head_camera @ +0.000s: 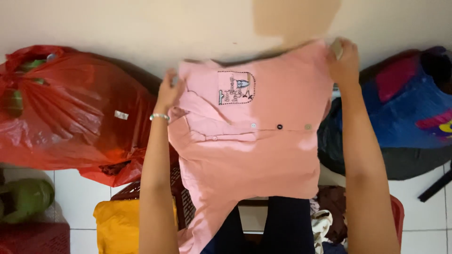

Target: The person folds a yellow t-shirt and a pink button-up shirt by hand on a plastic crate, then stacks them with other clothes on the floor.

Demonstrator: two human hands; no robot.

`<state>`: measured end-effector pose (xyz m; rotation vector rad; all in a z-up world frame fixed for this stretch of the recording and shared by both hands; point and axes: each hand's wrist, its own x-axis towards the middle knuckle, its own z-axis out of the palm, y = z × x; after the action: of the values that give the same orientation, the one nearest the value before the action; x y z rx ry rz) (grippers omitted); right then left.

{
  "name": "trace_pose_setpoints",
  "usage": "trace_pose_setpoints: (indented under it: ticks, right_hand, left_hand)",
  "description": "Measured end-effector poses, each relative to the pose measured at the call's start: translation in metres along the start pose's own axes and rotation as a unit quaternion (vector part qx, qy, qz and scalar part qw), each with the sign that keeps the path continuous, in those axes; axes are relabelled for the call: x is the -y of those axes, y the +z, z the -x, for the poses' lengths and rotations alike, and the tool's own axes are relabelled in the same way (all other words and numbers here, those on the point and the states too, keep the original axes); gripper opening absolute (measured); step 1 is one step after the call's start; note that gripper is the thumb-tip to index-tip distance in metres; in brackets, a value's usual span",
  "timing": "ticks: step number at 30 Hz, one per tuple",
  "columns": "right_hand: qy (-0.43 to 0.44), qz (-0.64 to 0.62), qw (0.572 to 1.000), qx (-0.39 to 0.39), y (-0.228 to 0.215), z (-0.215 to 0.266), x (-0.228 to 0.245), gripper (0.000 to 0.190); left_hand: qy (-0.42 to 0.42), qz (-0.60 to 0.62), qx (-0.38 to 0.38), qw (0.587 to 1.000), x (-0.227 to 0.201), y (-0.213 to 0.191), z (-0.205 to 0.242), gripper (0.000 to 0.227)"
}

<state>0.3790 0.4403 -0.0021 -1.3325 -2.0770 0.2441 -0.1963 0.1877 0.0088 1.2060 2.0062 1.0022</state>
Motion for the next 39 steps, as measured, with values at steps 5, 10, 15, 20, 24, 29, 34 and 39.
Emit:
trace_pose_setpoints:
  ticks: [5,10,15,20,24,29,34,39]
  right_hand:
    - [-0.039,-0.081,0.986,0.139,-0.023,0.108,0.078,0.030]
    - [-0.143,-0.008,0.984,0.109,-0.053,0.159,0.193,0.057]
    - [-0.168,-0.041,0.967,0.188,-0.011,0.168,0.243,0.048]
    - [-0.174,-0.111,0.966,0.155,0.045,0.181,0.289,0.048]
    - [-0.134,-0.087,0.960,0.230,0.068,0.179,0.304,0.039]
    - [-0.117,-0.112,0.960,0.230,0.072,0.167,0.316,0.027]
    - [-0.130,-0.234,0.940,0.212,0.095,0.161,0.370,0.031]
    - [-0.137,-0.336,0.895,0.259,0.136,0.182,0.439,0.063]
  left_hand:
    - [0.010,0.080,0.086,0.993,0.034,-0.017,0.074,0.070]
    - [0.104,-0.054,-0.032,0.993,0.020,-0.021,0.104,0.080]
    - [0.239,-0.209,-0.033,0.948,-0.004,-0.015,0.091,0.071]
    - [0.205,-0.308,-0.038,0.928,-0.006,-0.016,0.081,0.050]
    - [0.194,-0.227,-0.165,0.940,0.020,-0.020,0.114,0.033]
    - [-0.197,0.078,-0.059,0.976,0.110,-0.005,0.163,0.043]
    - [-0.271,0.504,-0.062,0.818,0.148,0.006,0.192,0.028]
    - [-0.156,0.673,-0.138,0.710,0.143,0.015,0.210,0.034]
